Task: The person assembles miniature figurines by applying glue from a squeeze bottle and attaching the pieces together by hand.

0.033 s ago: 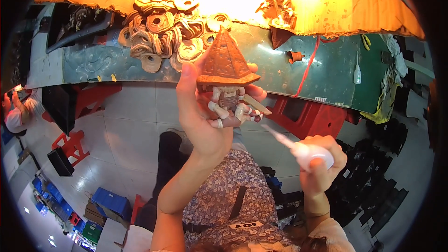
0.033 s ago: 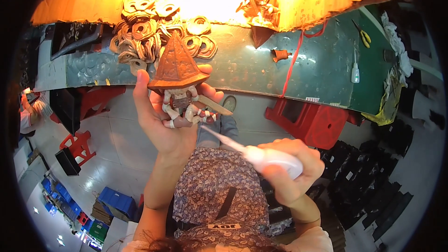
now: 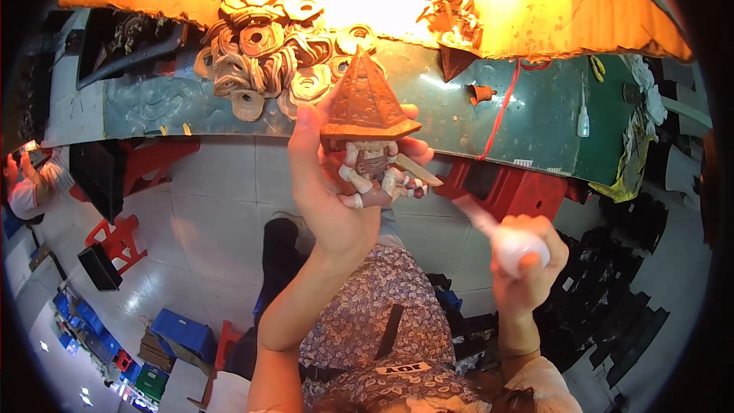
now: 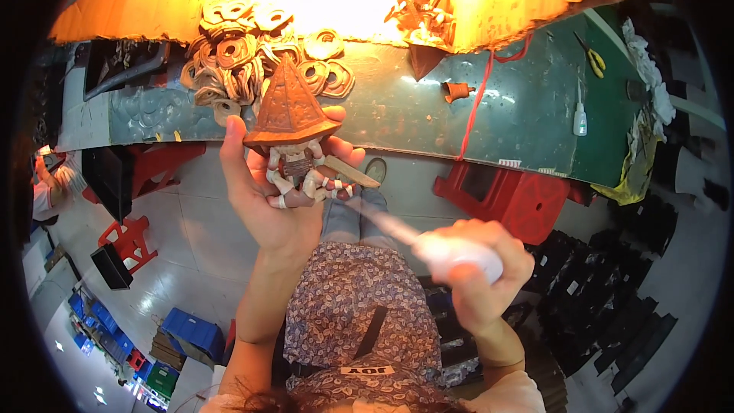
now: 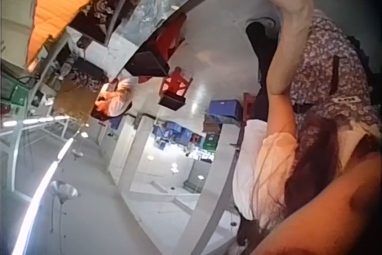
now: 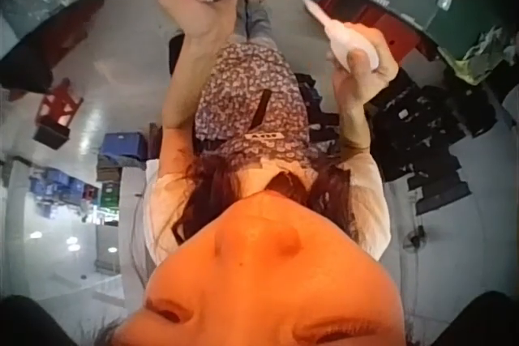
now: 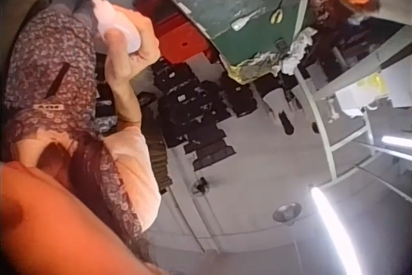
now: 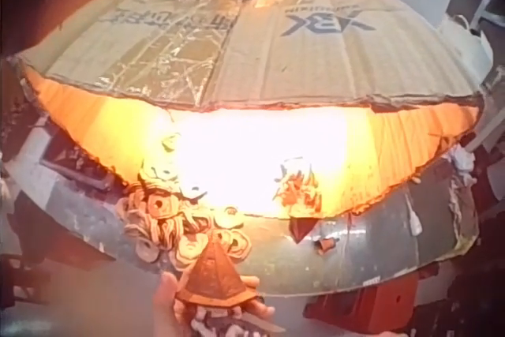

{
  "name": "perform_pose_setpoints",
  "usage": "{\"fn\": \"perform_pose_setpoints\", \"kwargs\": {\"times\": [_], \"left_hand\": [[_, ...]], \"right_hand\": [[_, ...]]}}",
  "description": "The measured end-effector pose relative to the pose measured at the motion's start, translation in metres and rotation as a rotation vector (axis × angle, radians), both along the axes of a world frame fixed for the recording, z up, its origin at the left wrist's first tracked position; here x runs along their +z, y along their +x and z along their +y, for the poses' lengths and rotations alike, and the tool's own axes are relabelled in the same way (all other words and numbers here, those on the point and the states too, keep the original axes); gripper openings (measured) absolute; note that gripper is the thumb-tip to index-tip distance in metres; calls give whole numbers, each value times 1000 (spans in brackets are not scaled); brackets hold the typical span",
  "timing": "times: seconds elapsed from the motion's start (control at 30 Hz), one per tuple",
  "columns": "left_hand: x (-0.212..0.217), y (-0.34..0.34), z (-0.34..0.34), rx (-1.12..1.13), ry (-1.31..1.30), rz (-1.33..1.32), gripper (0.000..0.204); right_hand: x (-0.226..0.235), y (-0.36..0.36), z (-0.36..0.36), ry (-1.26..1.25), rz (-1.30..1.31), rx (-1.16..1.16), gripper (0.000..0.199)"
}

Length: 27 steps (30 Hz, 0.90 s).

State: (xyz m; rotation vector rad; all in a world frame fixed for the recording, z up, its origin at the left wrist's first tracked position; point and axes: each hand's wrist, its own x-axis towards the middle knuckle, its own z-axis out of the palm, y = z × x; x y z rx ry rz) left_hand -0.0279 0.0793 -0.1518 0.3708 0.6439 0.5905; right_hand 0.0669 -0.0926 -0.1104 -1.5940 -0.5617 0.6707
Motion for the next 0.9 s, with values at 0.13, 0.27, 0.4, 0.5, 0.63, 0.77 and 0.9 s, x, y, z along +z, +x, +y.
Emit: {"fn": "perform_pose_setpoints", "kwargs": {"times": [0.13,0.27,0.4,0.5,0.63,0.77,0.9], "left_hand": [[1,0,-4,-18,-47,-9,67],[5,-7,-8,-14,-19,78,75],[19,3,-25,57,-104,126,74],[22,1,-30,-14,-40,90,68],[25,14,-42,59,-86,124,62],[53,21,-52,60,-79,119,61],[90,38,-71,-73,-83,68,62]], "right_hand": [[-23,42,-17,15,90,-242,59],[-76,124,4,18,-130,-410,41],[-164,224,-6,-13,-445,-462,32],[-181,240,14,-88,-546,-538,35],[-173,235,3,-109,-728,-733,52],[-26,84,-2,135,-284,-396,55],[63,28,-5,-25,-724,8,49]]}}
